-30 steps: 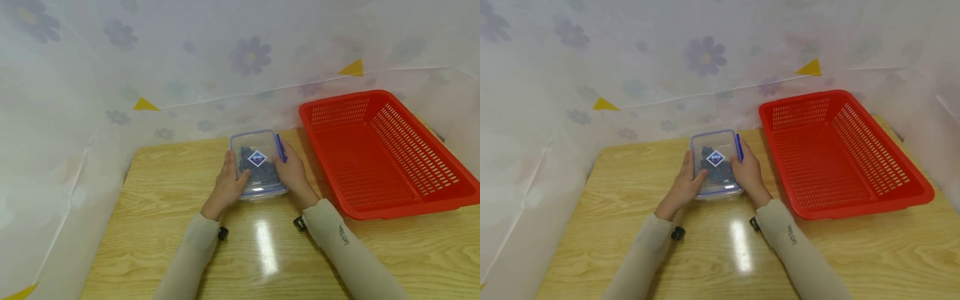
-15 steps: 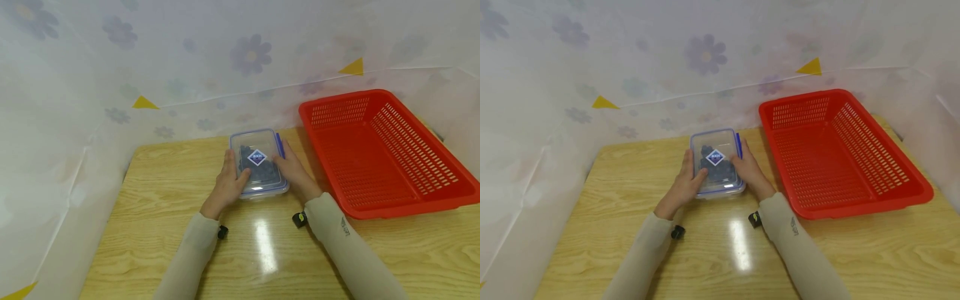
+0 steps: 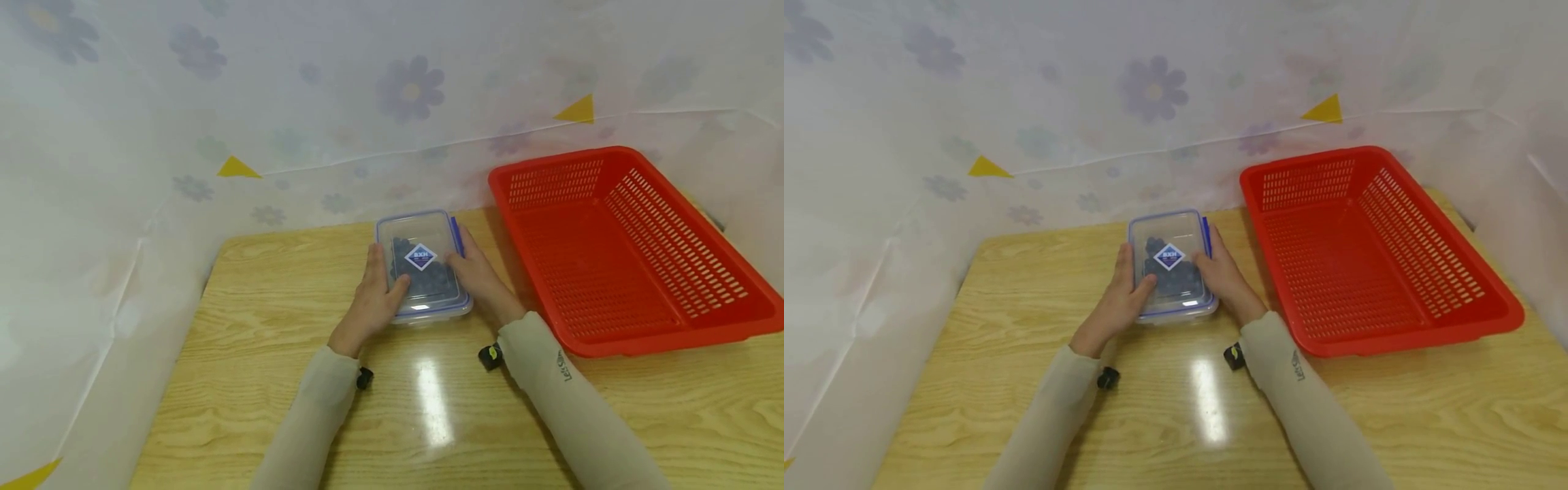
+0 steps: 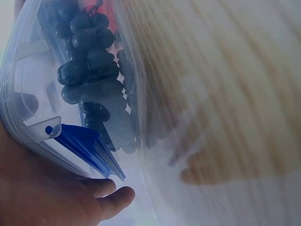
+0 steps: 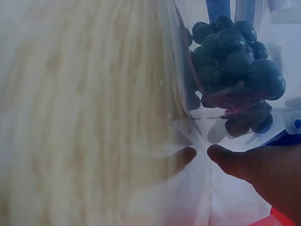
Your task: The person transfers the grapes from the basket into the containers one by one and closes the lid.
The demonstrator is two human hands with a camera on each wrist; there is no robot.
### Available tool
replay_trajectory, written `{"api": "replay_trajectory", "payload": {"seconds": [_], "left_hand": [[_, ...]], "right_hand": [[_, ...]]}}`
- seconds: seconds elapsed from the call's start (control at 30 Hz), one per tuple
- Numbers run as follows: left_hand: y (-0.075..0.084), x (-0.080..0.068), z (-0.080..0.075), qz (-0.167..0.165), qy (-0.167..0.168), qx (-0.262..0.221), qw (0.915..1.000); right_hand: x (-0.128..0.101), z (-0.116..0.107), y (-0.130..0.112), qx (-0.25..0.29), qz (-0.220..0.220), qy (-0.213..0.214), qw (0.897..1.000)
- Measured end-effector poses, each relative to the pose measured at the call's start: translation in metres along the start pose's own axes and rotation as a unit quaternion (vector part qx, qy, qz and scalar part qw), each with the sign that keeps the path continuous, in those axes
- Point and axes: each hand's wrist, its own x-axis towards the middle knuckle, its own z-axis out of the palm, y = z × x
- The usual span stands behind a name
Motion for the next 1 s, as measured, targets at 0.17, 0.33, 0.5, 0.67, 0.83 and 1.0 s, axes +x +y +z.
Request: {"api": "replay_trajectory", "payload": {"seconds": [0.17,0.33,0.5,0.67,0.83,1.0], "left_hand": [[-0.0004,0.0008,0.0003,-0.005,-0.004,0.003,1.0],[-0.0004,0.0011,0.0004,-0.004,-0.003,0.0,1.0],[-0.0004,0.0009,0.0005,-0.005,-0.005,-0.007,1.0],[0.0001,0.0008,0.0003,-0.003,-0.002,-0.007,1.0],[0.0017,-0.0001,-0.0005,-0.001,-0.001,0.003,1.0],[0.0023,-0.0013,-0.0006,-0.003,0.001,0.004,1.0]], "right_hand": [[-0.0013,0.0006,-0.0031,0.0,0.001,-0.007,1.0],[-0.0024,0.0021,-0.0056,0.01,-0.009,-0.012,1.0],[-0.0028,0.0032,-0.0063,0.015,-0.027,-0.017,0.999],[-0.0036,0.003,-0.0065,-0.005,-0.01,-0.011,1.0],[-0.0028,0.0041,-0.0051,-0.039,-0.039,-0.003,0.998],[-0.0019,0.0054,-0.0028,-0.123,-0.103,0.006,0.987]]}}
